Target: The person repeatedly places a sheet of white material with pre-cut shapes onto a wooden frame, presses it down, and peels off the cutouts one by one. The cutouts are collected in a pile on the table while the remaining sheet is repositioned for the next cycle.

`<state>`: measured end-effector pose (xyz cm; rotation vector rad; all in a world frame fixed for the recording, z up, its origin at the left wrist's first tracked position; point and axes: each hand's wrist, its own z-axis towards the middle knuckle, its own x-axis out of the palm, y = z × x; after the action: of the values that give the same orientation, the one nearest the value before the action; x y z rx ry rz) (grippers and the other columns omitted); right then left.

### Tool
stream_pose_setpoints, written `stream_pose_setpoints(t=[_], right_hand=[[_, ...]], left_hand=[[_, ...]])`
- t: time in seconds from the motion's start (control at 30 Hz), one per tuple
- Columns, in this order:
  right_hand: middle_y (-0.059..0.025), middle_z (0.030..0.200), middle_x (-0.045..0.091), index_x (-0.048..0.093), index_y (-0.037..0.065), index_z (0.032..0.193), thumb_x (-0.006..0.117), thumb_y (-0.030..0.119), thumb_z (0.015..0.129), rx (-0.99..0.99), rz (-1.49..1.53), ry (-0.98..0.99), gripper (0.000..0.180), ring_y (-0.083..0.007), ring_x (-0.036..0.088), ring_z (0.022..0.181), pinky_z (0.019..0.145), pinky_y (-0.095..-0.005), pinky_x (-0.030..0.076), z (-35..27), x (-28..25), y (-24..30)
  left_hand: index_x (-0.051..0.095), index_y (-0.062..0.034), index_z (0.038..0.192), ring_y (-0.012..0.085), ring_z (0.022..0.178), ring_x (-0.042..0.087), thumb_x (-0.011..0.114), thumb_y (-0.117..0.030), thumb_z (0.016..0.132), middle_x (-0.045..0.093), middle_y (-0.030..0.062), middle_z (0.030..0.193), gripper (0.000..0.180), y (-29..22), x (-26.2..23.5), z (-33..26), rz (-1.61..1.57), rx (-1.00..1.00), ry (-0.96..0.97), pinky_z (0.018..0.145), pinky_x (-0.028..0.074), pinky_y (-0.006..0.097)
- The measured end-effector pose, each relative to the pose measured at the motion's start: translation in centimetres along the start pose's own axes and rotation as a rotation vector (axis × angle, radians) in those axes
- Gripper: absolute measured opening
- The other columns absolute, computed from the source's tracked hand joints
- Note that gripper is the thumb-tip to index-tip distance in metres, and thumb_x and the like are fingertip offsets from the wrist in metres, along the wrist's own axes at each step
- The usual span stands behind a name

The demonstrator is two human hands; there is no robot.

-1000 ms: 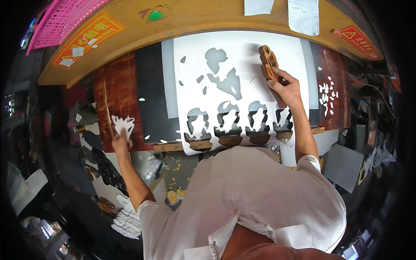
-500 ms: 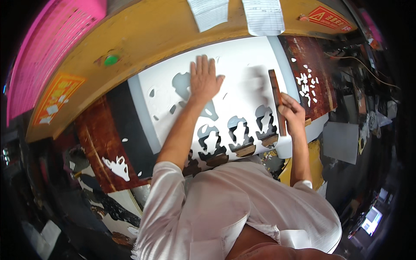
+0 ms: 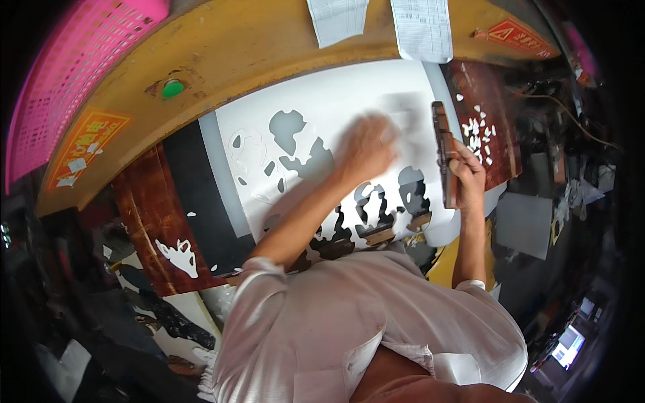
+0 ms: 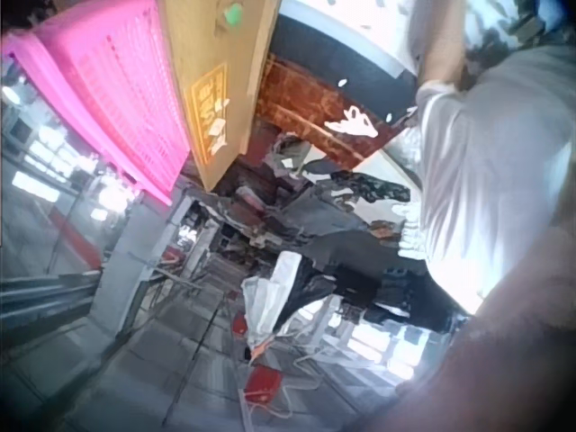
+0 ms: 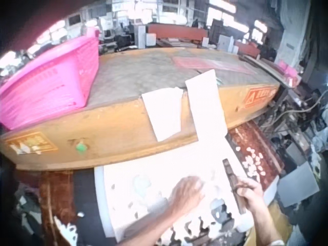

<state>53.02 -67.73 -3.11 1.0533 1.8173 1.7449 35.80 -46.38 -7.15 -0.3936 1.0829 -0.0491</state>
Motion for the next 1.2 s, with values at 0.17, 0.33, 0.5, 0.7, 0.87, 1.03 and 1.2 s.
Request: stream_pose_setpoints(t=[0.17, 0.33, 0.5, 0.7, 0.87, 1.03, 1.2], right_hand=[[-0.0132, 0.121, 0.074, 0.062, -0.008, 0.142, 0.065, -0.002, 0.092, -0.081, 0.031, 0.154, 0.051, -0.0164, 0.07, 0.104, 0.096, -0.0312, 0.056, 1.2, 3.5, 1.6], [-0.012, 0.121, 0.074, 0.067, -0.004, 0.139, 0.076, 0.001, 0.085, -0.143, -0.315, 0.255, 0.054, -0.0159, 0.068, 0.107, 0.095, -0.0295, 0.055, 1.9, 6.7, 1.2], [-0.0149, 0.126, 0.072, 0.075, 0.001, 0.123, 0.084, 0.01, 0.074, -0.524, -0.755, 0.398, 0.05, -0.0324, 0.063, 0.121, 0.106, -0.0411, 0.051, 3.7, 12.8, -5.0], [-0.0179, 0.136, 0.068, 0.078, 0.005, 0.121, 0.087, 0.019, 0.079, -0.793, -1.012, 0.391, 0.045, -0.0407, 0.055, 0.135, 0.114, -0.0479, 0.047, 3.4, 16.6, -7.5], [-0.0195, 0.138, 0.068, 0.078, 0.006, 0.124, 0.081, 0.022, 0.091, -0.565, -0.791, 0.125, 0.036, -0.0324, 0.063, 0.129, 0.107, -0.0383, 0.052, 5.3, 10.6, -6.6], [-0.0111, 0.116, 0.078, 0.078, 0.0, 0.119, 0.075, 0.015, 0.099, -0.203, -0.513, -0.094, 0.025, -0.0185, 0.071, 0.107, 0.093, -0.031, 0.055, 3.5, -0.4, -7.7], [-0.005, 0.106, 0.078, 0.075, -0.003, 0.126, 0.075, 0.021, 0.1, -0.446, -0.344, -0.009, 0.035, -0.008, 0.067, 0.094, 0.085, -0.0248, 0.055, 0.6, -4.5, -9.7]], left_hand=[[0.07, -0.0034, 0.123, 0.0331, 0.136, 0.052, 0.073, -0.038, 0.092, 0.063, 0.0162, 0.138, 0.047, 0.0, 5.4, 6.3, 0.038, 0.04, 0.165, 0.122, 0.032, 0.055], [0.071, -0.0062, 0.118, 0.0328, 0.115, 0.066, 0.068, -0.022, 0.094, 0.07, 0.0119, 0.123, 0.029, -8.8, 4.0, -5.1, -0.656, 0.379, 0.375, 0.108, 0.051, 0.047], [0.073, -0.0012, 0.114, 0.0363, 0.095, 0.072, 0.07, -0.001, 0.09, 0.074, 0.0164, 0.11, 0.024, -7.0, -4.7, -15.6, -0.597, -0.312, -0.204, 0.083, 0.059, 0.045], [0.074, 0.0011, 0.106, 0.0344, 0.083, 0.068, 0.063, -0.003, 0.096, 0.072, 0.0175, 0.097, 0.015, -6.7, -10.6, -29.6, -0.162, -0.675, -0.383, 0.078, 0.055, 0.044], [0.075, -0.0068, 0.099, 0.0343, 0.077, 0.064, 0.064, -0.015, 0.096, 0.069, 0.0126, 0.086, 0.014, -5.6, -6.2, -33.4, 0.182, -0.671, -0.273, 0.072, 0.051, 0.049], [0.074, -0.0131, 0.093, 0.0327, 0.072, 0.061, 0.067, -0.022, 0.093, 0.063, 0.0085, 0.077, 0.012, -5.0, -4.1, -32.9, 0.472, -0.623, -0.297, 0.065, 0.046, 0.048], [0.075, -0.0097, 0.093, 0.0333, 0.076, 0.065, 0.067, -0.023, 0.095, 0.065, 0.0109, 0.078, 0.015, -5.3, -3.6, -33.2, 0.565, -0.614, -0.361, 0.067, 0.047, 0.049]])
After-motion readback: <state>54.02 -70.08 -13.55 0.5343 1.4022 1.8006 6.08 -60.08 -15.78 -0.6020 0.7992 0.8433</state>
